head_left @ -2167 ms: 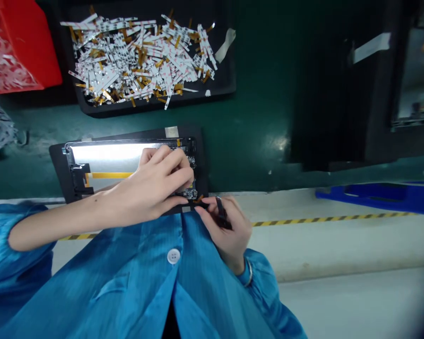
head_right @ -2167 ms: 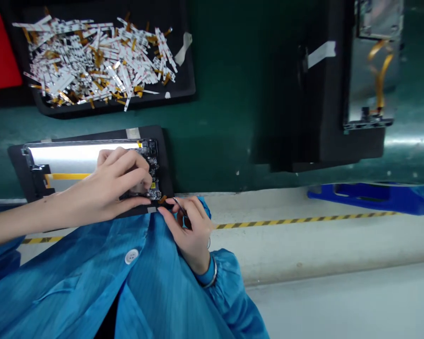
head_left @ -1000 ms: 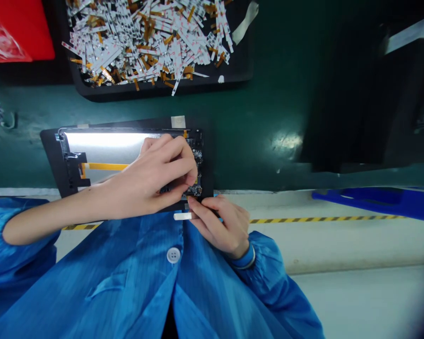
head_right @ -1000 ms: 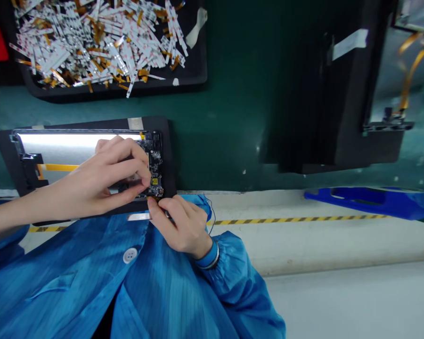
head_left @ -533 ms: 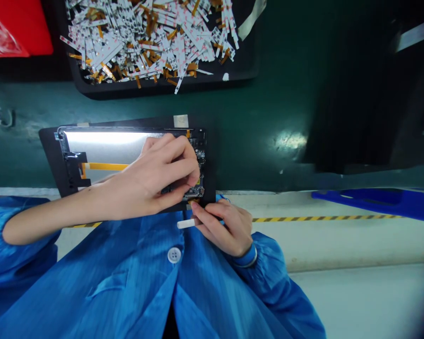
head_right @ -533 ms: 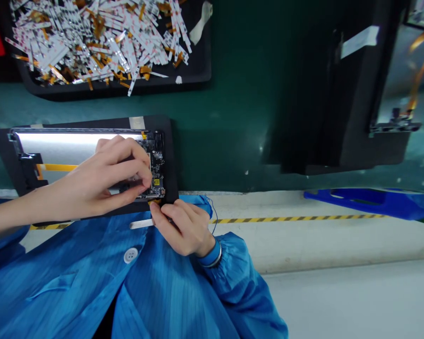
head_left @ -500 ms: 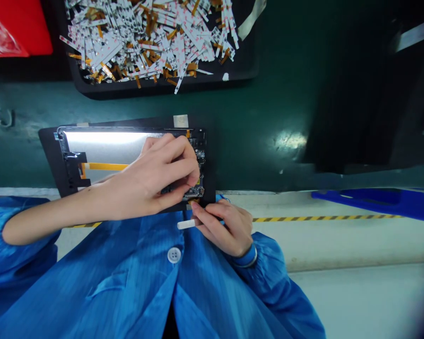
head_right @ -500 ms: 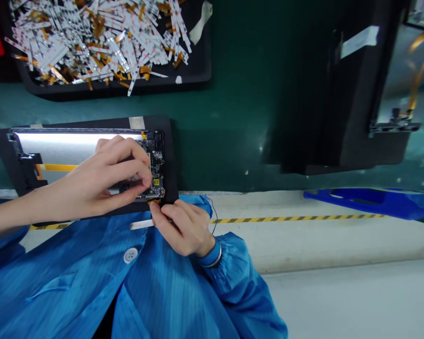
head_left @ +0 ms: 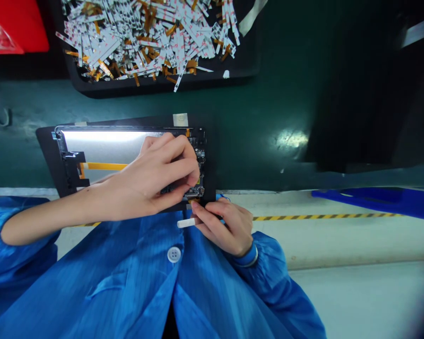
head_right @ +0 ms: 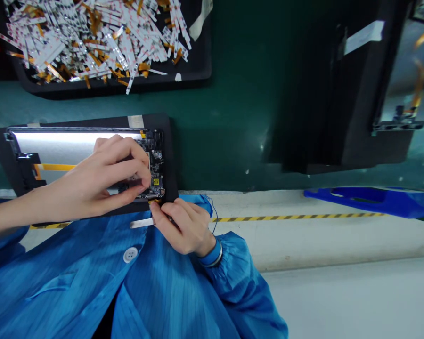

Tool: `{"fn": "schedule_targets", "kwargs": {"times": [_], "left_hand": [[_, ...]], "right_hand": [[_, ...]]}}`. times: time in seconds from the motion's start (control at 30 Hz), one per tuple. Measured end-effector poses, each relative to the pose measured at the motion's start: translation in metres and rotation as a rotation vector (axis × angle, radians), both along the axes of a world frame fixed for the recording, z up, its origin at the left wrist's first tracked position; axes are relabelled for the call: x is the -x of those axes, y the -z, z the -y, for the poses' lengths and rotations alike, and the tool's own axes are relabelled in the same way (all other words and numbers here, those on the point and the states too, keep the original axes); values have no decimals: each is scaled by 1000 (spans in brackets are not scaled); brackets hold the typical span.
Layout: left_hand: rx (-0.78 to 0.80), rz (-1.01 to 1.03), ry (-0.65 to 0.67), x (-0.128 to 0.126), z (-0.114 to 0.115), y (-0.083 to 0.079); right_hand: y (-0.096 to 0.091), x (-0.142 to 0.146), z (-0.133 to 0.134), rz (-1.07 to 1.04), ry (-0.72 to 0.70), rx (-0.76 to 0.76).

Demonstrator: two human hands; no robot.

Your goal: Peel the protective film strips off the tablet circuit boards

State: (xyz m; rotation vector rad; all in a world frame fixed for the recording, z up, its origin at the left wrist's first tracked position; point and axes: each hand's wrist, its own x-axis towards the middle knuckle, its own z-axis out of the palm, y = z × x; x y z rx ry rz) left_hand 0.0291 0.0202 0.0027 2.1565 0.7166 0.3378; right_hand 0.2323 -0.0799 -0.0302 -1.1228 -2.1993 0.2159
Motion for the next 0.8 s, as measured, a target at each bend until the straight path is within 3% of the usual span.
{"fn": "schedule_targets", "kwargs": {"times": [0.2, 0.4, 0.8], "left_hand": [[-4, -3, -3, -1, 0, 1], [-16, -7, -4, -1, 0, 1], [-30, -8, -5, 0, 0, 2]], "right_hand": [[-3, 1, 0, 19, -15, 37], [-11, 5, 2, 78, 110, 161], [0, 3, -3, -104, 46, 230]]}}
